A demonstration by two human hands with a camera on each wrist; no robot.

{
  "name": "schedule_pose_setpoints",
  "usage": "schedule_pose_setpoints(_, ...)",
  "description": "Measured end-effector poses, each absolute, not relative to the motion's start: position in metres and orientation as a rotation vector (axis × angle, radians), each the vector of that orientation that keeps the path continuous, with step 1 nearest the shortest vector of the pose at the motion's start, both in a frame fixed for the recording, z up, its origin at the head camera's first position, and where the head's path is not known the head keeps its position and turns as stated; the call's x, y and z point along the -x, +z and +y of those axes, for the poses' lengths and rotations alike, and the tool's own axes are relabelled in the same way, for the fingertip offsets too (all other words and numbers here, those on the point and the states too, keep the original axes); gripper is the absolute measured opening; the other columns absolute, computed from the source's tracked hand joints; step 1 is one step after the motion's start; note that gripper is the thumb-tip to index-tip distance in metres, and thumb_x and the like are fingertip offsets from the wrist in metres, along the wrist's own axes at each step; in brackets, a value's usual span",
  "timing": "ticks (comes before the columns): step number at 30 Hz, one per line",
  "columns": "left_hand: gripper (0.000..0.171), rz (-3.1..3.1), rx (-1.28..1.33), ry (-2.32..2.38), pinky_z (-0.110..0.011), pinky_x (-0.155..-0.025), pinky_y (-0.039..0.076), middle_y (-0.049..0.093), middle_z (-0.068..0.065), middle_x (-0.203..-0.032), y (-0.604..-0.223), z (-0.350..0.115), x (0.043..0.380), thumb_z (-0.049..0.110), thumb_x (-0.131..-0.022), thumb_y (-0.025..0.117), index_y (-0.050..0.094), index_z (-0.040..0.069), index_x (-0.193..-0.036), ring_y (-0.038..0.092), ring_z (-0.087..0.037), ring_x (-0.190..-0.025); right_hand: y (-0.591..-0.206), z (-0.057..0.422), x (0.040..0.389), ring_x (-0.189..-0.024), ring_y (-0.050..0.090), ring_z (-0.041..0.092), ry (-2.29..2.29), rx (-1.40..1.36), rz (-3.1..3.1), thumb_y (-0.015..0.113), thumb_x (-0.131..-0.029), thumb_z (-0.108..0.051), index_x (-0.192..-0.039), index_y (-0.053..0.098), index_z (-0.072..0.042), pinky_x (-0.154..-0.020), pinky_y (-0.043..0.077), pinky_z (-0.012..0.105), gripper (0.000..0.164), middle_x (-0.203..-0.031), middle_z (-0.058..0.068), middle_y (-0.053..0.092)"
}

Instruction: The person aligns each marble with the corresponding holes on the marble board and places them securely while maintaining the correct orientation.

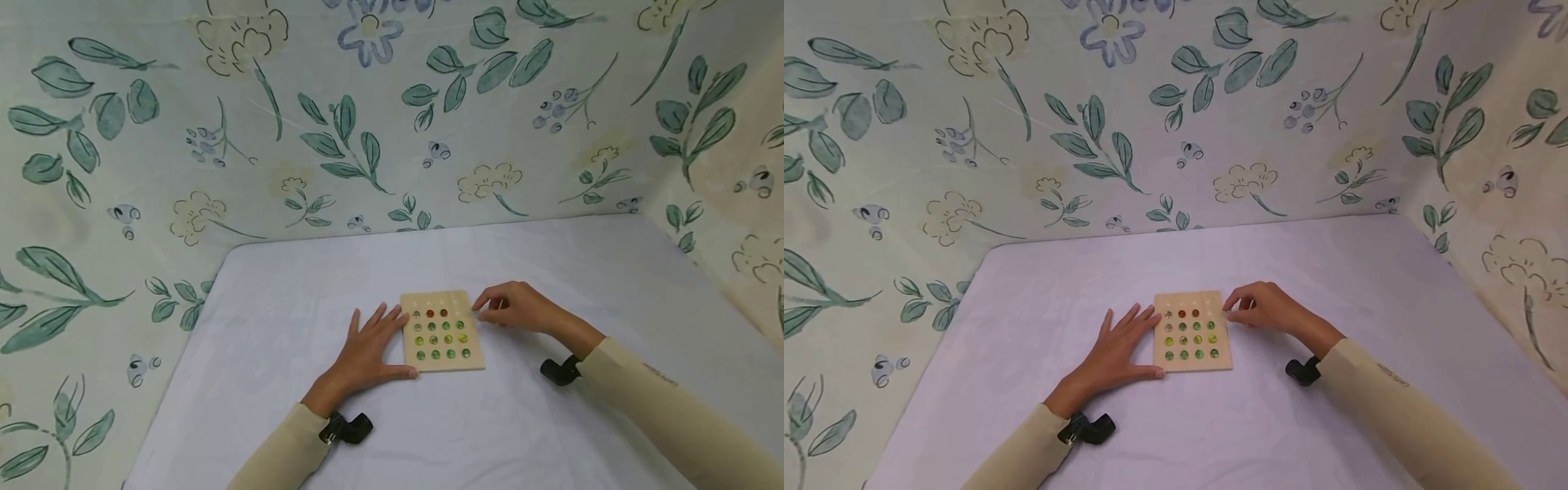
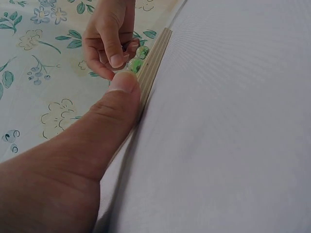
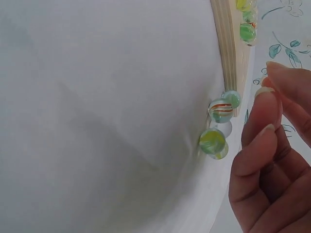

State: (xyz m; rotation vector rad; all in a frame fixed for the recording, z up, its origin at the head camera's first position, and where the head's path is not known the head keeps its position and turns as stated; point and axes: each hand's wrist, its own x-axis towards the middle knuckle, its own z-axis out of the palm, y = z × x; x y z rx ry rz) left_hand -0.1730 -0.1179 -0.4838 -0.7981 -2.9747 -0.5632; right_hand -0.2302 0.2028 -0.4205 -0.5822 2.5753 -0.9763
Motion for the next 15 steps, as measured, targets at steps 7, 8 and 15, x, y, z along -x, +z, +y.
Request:
schedule_pose_setpoints(7, 0.104, -2.965, 0.802, -0.568, -0.061, -0.113, -0.002, 0.023, 0.003, -0.159, -0.485, -0.118, 0.173, 0.082, -0.069, 0.059, 0.031, 0.025, -0.152, 0.012, -0.022, -0.148, -0.422, 0.211, 0.228, -0.061, 0.057, 0.017, -0.979, 0.582, 2.579, 0.073, -0.086, -0.016, -0.102, 0.073, -0.013, -0.053, 0.048, 0.027, 0.016, -0.075, 0.001, 0.062)
schedule_pose_setpoints(8, 0.104, -2.961, 0.804, -0.569, -0.062, -0.112, -0.002, 0.024, 0.002, -0.159, -0.484, -0.118, 0.173, 0.081, -0.069, 0.059, 0.031, 0.024, -0.152, 0.012, -0.023, -0.148, -0.422, 0.212, 0.228, -0.06, 0.057, 0.017, -0.982, 0.581, 2.58, 0.073, -0.086, -0.016, -0.101, 0.073, -0.013, -0.053, 0.048, 0.027, 0.015, -0.075, 0.002, 0.062)
schedule_pose_setpoints(15, 0.104, -2.956, 0.807, -0.587, -0.062, -0.112, -0.002, 0.025, 0.001, -0.158, -0.481, -0.118, 0.173, 0.079, -0.069, 0.062, 0.033, 0.023, -0.152, 0.013, -0.024, -0.147, -0.427, 0.22, 0.226, -0.06, 0.053, 0.016, -0.971, 0.562, 2.587, 0.074, -0.086, -0.017, -0.1, 0.074, -0.013, -0.051, 0.044, 0.025, 0.015, -0.068, 0.001, 0.06)
